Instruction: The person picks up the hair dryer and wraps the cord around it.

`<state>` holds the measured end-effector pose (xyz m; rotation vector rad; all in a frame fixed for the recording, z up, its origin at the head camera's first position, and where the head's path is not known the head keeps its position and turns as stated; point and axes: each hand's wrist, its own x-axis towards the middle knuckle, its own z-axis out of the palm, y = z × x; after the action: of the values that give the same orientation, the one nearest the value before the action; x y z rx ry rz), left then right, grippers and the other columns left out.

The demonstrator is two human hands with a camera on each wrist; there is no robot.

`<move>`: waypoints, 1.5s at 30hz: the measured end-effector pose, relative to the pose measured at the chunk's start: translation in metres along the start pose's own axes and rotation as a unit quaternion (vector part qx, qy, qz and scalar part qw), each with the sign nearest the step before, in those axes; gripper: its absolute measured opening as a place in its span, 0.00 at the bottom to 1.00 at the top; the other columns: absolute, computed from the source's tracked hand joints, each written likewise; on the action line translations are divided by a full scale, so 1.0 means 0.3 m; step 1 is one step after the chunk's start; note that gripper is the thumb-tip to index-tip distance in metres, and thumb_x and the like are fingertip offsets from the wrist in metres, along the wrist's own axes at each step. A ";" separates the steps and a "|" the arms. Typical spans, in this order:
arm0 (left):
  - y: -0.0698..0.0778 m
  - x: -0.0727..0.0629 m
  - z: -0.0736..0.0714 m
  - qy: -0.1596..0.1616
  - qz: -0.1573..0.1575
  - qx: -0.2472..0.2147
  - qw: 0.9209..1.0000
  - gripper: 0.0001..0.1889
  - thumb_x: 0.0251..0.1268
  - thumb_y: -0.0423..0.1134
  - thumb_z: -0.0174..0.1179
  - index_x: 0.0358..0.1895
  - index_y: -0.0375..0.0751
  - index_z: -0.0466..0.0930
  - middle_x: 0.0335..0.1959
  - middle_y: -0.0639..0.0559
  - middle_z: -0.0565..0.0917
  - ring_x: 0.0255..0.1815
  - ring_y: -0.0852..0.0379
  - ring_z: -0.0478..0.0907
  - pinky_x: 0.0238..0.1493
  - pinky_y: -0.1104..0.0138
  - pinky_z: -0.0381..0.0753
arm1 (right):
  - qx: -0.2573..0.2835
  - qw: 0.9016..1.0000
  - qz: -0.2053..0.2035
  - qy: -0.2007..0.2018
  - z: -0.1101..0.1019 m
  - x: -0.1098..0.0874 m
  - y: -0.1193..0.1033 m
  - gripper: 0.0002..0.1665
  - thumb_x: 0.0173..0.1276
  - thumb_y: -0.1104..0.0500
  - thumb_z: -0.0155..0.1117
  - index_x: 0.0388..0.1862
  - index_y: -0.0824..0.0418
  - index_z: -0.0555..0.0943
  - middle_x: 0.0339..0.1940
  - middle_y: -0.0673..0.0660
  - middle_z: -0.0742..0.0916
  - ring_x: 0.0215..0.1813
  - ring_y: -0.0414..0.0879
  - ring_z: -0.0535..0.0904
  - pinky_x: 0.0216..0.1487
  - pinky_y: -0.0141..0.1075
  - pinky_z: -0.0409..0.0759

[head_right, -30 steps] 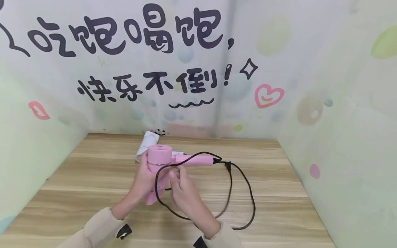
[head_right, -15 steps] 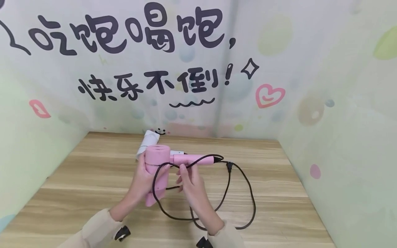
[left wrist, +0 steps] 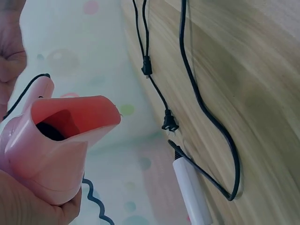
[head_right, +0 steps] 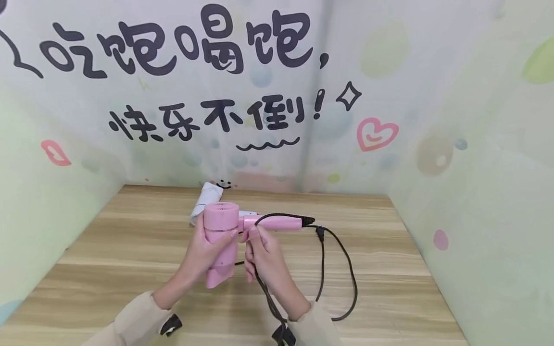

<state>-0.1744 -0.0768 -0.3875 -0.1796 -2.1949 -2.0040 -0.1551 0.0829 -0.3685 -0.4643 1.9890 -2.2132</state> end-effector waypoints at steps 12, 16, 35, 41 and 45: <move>0.023 -0.013 -0.002 0.011 0.026 -0.032 0.999 0.38 0.53 0.36 0.67 0.65 0.52 0.56 0.50 0.48 0.76 0.46 0.53 0.76 0.49 0.62 0.76 | 0.169 0.955 0.070 -0.232 -0.037 0.024 0.015 0.25 0.78 0.47 0.31 0.39 0.56 0.76 0.21 0.48 0.68 0.22 0.39 0.64 0.24 0.29 0.71; 0.028 -0.016 -0.002 -0.014 0.035 -0.055 0.998 0.36 0.54 0.34 0.65 0.64 0.49 0.56 0.51 0.48 0.76 0.47 0.54 0.76 0.50 0.63 0.77 | 0.141 0.949 0.055 -0.276 -0.049 0.037 0.033 0.33 0.76 0.42 0.25 0.34 0.53 0.79 0.15 0.44 0.73 0.18 0.37 0.67 0.22 0.27 0.67; 0.086 -0.021 -0.007 -0.052 0.002 -0.035 0.998 0.38 0.49 0.35 0.69 0.60 0.44 0.54 0.51 0.44 0.75 0.45 0.53 0.76 0.49 0.60 0.76 | -0.027 0.999 0.034 -0.018 -0.027 0.061 0.029 0.19 0.67 0.50 0.58 0.20 0.54 0.67 0.12 0.45 0.63 0.17 0.35 0.55 0.21 0.26 0.55; 0.099 -0.023 0.010 -0.034 -0.003 -0.024 0.999 0.40 0.44 0.37 0.72 0.61 0.46 0.56 0.50 0.48 0.76 0.46 0.54 0.76 0.50 0.61 0.75 | -0.130 0.991 0.014 0.017 -0.015 0.056 0.038 0.15 0.69 0.57 0.56 0.23 0.60 0.68 0.13 0.48 0.66 0.17 0.35 0.60 0.22 0.26 0.61; 0.096 -0.021 0.017 -0.021 0.015 -0.044 0.999 0.44 0.43 0.35 0.73 0.63 0.48 0.54 0.52 0.49 0.75 0.48 0.54 0.75 0.52 0.60 0.74 | -0.184 0.982 0.002 0.034 -0.007 0.052 0.039 0.09 0.67 0.56 0.59 0.38 0.62 0.77 0.24 0.52 0.79 0.27 0.36 0.71 0.31 0.28 0.72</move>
<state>-0.1628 -0.0688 -0.3611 -0.2657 -2.1152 -2.1014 -0.1717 0.0787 -0.3779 -0.4257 2.4428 -1.8805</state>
